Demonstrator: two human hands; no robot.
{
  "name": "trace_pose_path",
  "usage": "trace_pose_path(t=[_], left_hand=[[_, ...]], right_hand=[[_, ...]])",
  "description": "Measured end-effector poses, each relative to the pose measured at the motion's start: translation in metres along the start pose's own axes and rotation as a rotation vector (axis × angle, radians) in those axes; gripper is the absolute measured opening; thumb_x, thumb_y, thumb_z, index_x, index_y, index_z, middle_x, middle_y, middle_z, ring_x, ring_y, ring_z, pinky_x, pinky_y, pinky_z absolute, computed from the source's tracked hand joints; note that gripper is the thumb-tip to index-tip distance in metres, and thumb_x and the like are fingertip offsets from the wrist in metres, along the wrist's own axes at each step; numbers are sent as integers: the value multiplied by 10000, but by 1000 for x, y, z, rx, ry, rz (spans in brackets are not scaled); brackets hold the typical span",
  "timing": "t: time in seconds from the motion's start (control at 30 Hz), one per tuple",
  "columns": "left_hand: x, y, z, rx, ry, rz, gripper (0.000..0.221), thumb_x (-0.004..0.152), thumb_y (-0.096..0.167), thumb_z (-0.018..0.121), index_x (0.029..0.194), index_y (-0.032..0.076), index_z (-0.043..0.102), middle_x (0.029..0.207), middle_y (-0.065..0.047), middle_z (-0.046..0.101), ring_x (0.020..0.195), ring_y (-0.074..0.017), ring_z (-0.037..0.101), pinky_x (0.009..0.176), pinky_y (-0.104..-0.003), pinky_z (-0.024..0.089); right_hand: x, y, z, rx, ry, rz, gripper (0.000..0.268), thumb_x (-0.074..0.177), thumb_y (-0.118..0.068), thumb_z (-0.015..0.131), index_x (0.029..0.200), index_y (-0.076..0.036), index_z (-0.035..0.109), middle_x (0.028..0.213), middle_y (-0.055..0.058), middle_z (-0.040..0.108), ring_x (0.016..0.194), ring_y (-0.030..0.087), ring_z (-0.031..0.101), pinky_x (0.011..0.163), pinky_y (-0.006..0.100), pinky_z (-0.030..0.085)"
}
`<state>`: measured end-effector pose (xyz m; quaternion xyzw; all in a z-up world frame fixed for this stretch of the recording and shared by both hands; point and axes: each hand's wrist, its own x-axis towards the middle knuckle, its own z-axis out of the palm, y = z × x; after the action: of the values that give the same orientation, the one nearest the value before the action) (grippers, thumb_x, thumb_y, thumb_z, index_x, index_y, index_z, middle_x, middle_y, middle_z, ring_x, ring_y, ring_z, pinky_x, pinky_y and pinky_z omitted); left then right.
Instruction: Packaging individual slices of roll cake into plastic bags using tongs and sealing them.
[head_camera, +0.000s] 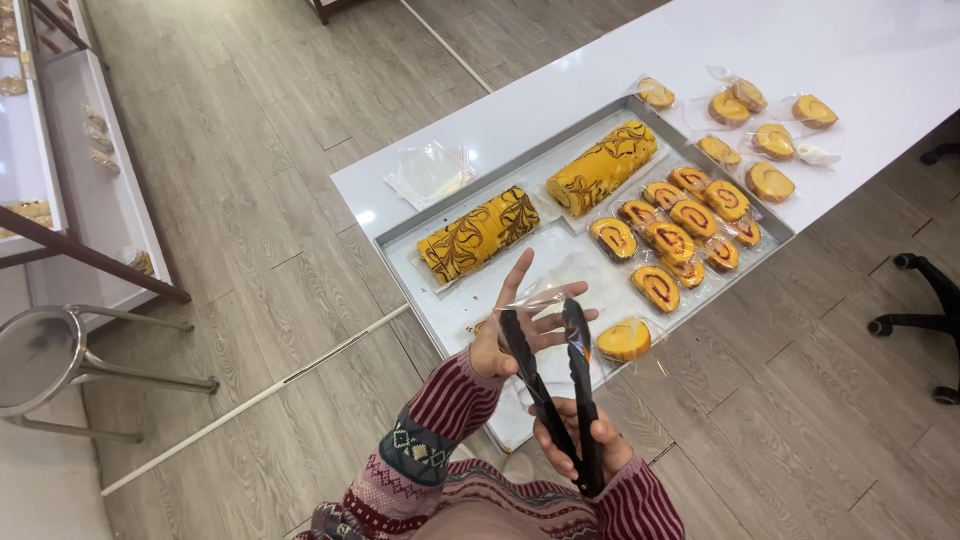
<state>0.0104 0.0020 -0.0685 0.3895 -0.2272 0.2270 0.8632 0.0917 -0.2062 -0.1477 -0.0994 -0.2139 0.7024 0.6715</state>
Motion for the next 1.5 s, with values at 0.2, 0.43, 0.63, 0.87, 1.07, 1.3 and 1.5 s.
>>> trace_pose_path(t=[0.2,0.43,0.63,0.87,1.07,1.3,1.5], left_hand=[[-11,-2,-16,-86,-36,108,1147,865,215,852,1629,356,8,1620,-382,190,1382,-551,449,1125,-605,453],[-13,15,-25,74,9,189,899,892,238,847,1562,237,247,1533,-312,335,1284,-494,562,1099,-551,502],[-21,32,-49,-6,54,285,898,872,60,823,1565,223,277,1554,-328,312,1289,-489,551,1095,-553,524],[-67,78,-88,8,185,448,826,910,57,769,1595,218,337,1607,-282,323,1292,-442,572,1090,-567,525],[-106,83,-80,80,464,410,763,933,241,799,1548,315,354,1640,-234,304,1322,-407,529,1090,-536,497],[-120,77,-90,54,472,458,801,903,202,836,1542,263,356,1618,-254,313,1312,-435,544,1076,-536,524],[-144,83,-101,77,640,503,878,795,232,855,1502,355,349,1586,-243,331,1249,-457,586,1012,-546,564]], right_hand=[[3,3,4,-37,171,89,771,878,-357,769,1335,201,498,913,258,563,499,206,496,372,265,434],[13,2,21,-254,293,83,694,826,-322,828,1223,187,573,855,251,637,441,207,493,344,268,360],[-1,-3,23,-328,365,153,621,823,-254,821,1195,186,589,867,247,657,450,202,519,343,277,398],[-81,-14,-36,-664,887,180,476,812,67,740,1273,146,653,814,294,733,446,250,537,321,317,363],[-50,-68,-3,-1549,1092,693,814,702,-459,853,1404,-112,630,1324,69,746,1230,193,704,1068,337,550],[26,-88,7,-2011,805,934,673,798,-636,716,1328,-227,650,1123,29,800,1011,233,776,846,438,644],[35,-96,-1,-2042,774,904,751,749,-566,828,1343,-126,693,1237,193,764,1226,387,686,1041,478,552]])
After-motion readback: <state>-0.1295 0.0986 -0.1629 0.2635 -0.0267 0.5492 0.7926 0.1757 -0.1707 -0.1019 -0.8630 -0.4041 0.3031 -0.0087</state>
